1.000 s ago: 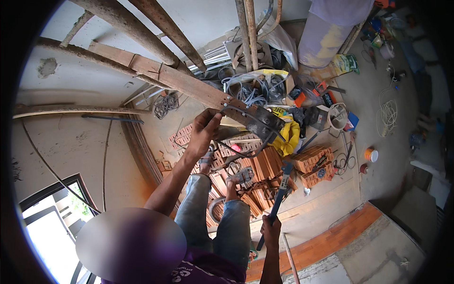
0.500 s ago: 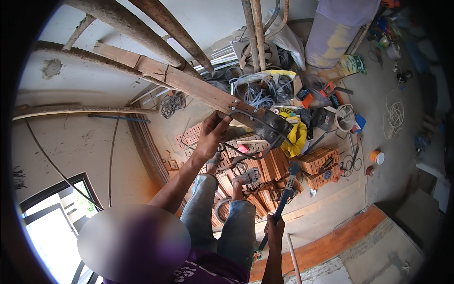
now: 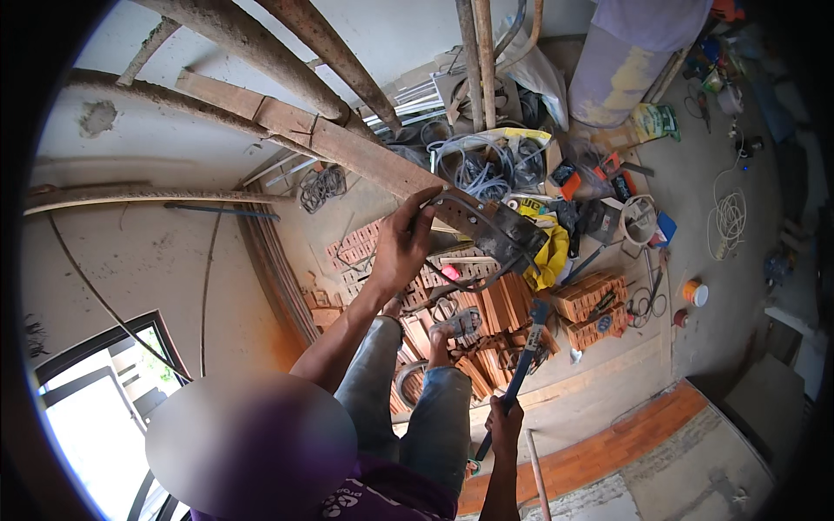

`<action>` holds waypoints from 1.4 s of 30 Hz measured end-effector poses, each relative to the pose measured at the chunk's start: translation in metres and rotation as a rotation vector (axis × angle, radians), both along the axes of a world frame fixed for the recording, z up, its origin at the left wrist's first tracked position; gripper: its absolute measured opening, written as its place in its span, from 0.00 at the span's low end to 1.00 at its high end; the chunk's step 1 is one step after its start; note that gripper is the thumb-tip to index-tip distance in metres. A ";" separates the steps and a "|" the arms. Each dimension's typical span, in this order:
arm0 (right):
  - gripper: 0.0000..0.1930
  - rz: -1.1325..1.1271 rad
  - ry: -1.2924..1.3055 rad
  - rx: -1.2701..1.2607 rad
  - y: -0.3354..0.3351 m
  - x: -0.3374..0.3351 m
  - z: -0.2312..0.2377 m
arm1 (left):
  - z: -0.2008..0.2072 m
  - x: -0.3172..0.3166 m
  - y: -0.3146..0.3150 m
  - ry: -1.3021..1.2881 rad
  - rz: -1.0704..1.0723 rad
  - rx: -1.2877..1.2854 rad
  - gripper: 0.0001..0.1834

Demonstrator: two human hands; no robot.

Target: The person uses a hammer to repeatedly strike a metal rod held against a wooden beam. The person adjusts the rod's position and strikes it multiple times to bend or shape it.

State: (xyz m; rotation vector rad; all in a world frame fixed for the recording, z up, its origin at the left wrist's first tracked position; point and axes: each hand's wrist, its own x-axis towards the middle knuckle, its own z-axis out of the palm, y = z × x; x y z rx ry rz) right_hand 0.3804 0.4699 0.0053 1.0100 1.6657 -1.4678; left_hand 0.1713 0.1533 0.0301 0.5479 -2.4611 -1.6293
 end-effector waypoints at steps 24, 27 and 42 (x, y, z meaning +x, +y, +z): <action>0.13 -0.005 0.042 0.007 0.012 -0.002 0.012 | -0.066 0.006 0.007 0.040 0.287 0.474 0.13; 0.17 0.025 0.092 -0.028 0.023 -0.012 0.029 | -0.061 0.006 0.011 0.035 0.369 0.570 0.12; 0.16 0.586 0.615 0.277 0.100 -0.132 0.058 | -0.070 0.023 -0.012 -0.161 0.282 1.237 0.14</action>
